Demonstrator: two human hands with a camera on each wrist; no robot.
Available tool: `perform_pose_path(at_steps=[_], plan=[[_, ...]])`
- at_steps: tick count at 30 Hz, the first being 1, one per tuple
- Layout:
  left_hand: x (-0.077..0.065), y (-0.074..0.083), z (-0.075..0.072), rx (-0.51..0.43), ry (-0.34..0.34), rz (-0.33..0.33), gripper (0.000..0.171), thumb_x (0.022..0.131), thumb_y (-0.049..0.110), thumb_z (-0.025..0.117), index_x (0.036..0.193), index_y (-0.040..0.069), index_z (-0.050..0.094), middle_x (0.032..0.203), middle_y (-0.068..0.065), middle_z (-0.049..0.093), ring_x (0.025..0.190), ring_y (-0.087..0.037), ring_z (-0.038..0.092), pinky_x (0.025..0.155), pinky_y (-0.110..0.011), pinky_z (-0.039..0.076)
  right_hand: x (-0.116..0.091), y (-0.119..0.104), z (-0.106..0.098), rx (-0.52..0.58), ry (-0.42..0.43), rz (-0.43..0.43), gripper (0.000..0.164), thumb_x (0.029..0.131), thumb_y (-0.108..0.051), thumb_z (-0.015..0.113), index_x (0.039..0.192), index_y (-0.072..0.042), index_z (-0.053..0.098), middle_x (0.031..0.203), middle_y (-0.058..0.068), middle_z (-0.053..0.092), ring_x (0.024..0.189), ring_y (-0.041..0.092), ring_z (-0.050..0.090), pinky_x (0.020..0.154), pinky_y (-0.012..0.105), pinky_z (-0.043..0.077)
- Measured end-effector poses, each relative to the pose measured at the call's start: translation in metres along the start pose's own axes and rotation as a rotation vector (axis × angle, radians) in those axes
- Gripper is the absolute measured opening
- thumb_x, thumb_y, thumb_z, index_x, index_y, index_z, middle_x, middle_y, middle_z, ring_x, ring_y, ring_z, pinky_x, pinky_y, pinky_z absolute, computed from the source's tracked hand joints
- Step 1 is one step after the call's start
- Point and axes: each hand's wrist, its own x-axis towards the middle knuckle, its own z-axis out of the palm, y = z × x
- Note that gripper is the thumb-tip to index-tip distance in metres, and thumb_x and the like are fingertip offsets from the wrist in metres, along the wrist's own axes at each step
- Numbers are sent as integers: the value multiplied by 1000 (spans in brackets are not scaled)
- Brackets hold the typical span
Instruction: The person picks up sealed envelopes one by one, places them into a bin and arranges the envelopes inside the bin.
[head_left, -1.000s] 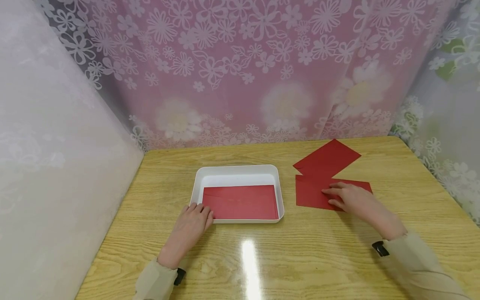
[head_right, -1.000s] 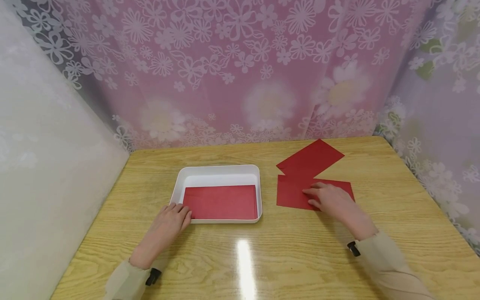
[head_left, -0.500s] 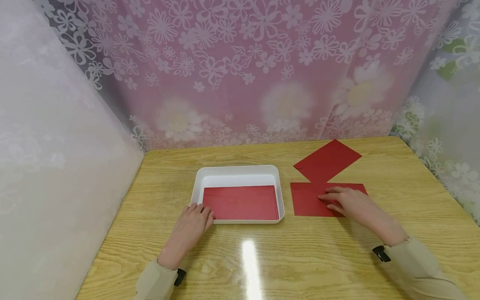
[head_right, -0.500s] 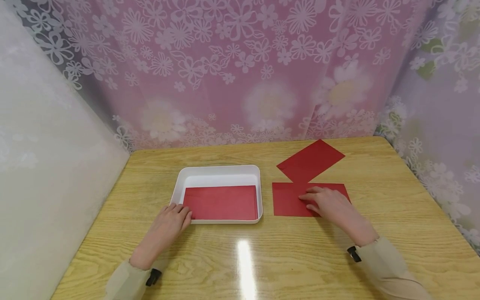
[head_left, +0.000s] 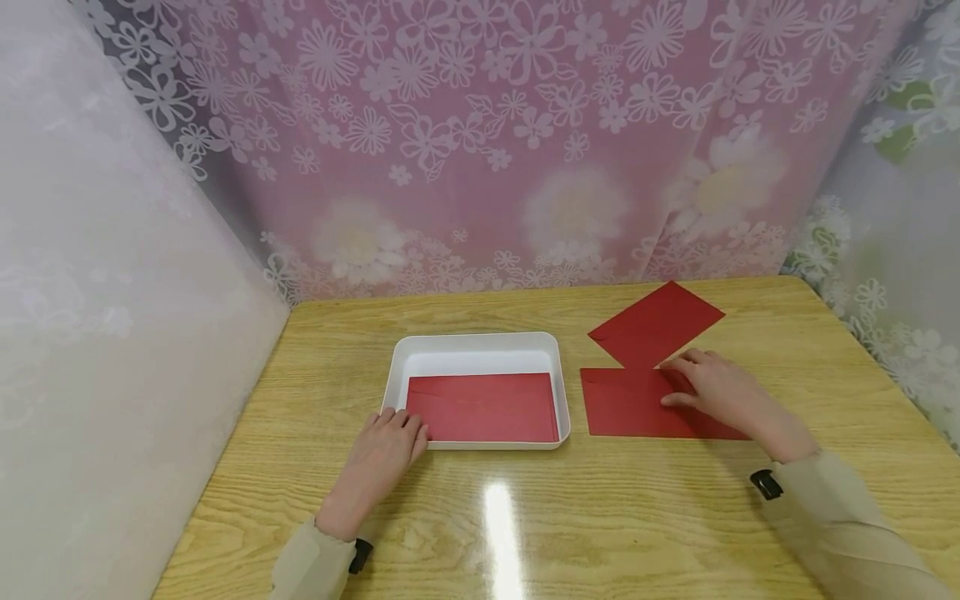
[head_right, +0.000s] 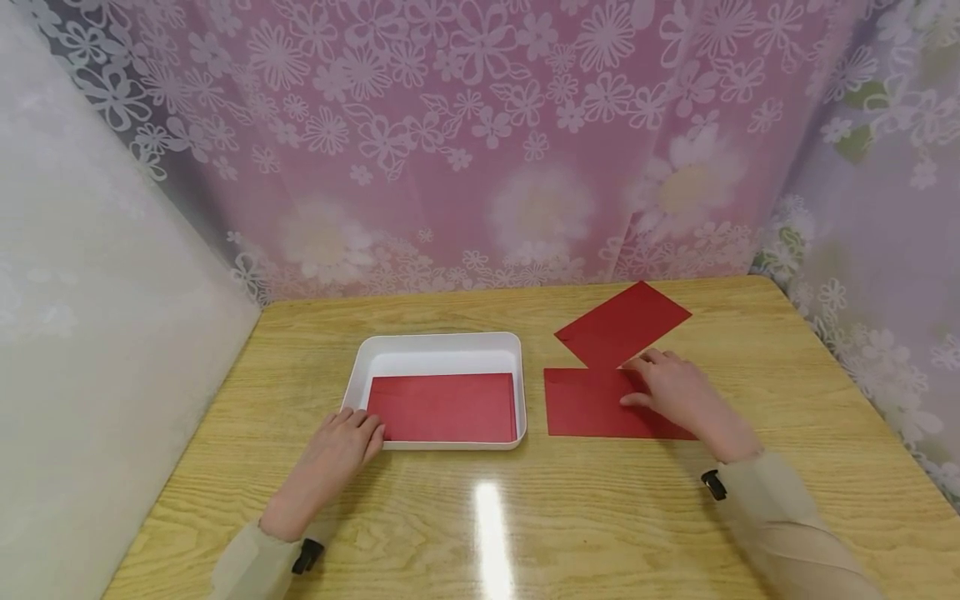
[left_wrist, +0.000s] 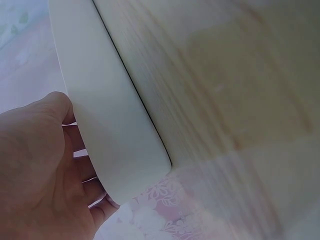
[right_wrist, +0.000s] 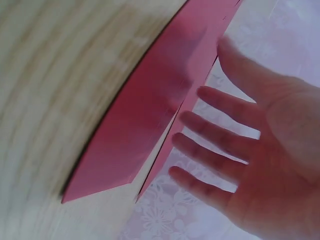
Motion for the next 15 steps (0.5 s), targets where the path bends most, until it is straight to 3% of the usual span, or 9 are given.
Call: perform_pose_path(at_steps=[3, 7, 11, 15], plan=[[0, 0, -1, 4, 9, 7, 28, 97, 18, 64, 73, 12, 51, 66, 0, 46, 65, -20, 40, 63, -29, 34, 2, 4, 1, 15, -60, 26, 62, 79, -35, 85, 125, 1, 66, 115, 23, 61, 99, 41, 61, 83, 56, 52], [0, 0, -1, 6, 22, 15, 27, 96, 18, 65, 74, 11, 51, 66, 0, 46, 64, -20, 39, 62, -29, 33, 5, 5, 2, 52, -77, 43, 65, 73, -36, 89, 122, 1, 66, 112, 21, 59, 98, 40, 59, 81, 55, 53], [0, 0, -1, 4, 20, 11, 28, 96, 18, 65, 73, 11, 51, 65, 0, 45, 64, -20, 39, 62, -29, 33, 8, 8, 2, 73, -96, 46, 63, 69, -39, 91, 109, 2, 64, 103, 17, 58, 92, 36, 57, 79, 52, 53], [0, -1, 0, 0, 24, 9, 27, 95, 17, 65, 73, 11, 51, 65, 0, 45, 64, -20, 39, 62, -29, 33, 10, 9, 3, 89, -137, 47, 59, 67, -43, 91, 95, -3, 57, 90, 8, 51, 81, 26, 49, 70, 40, 46]])
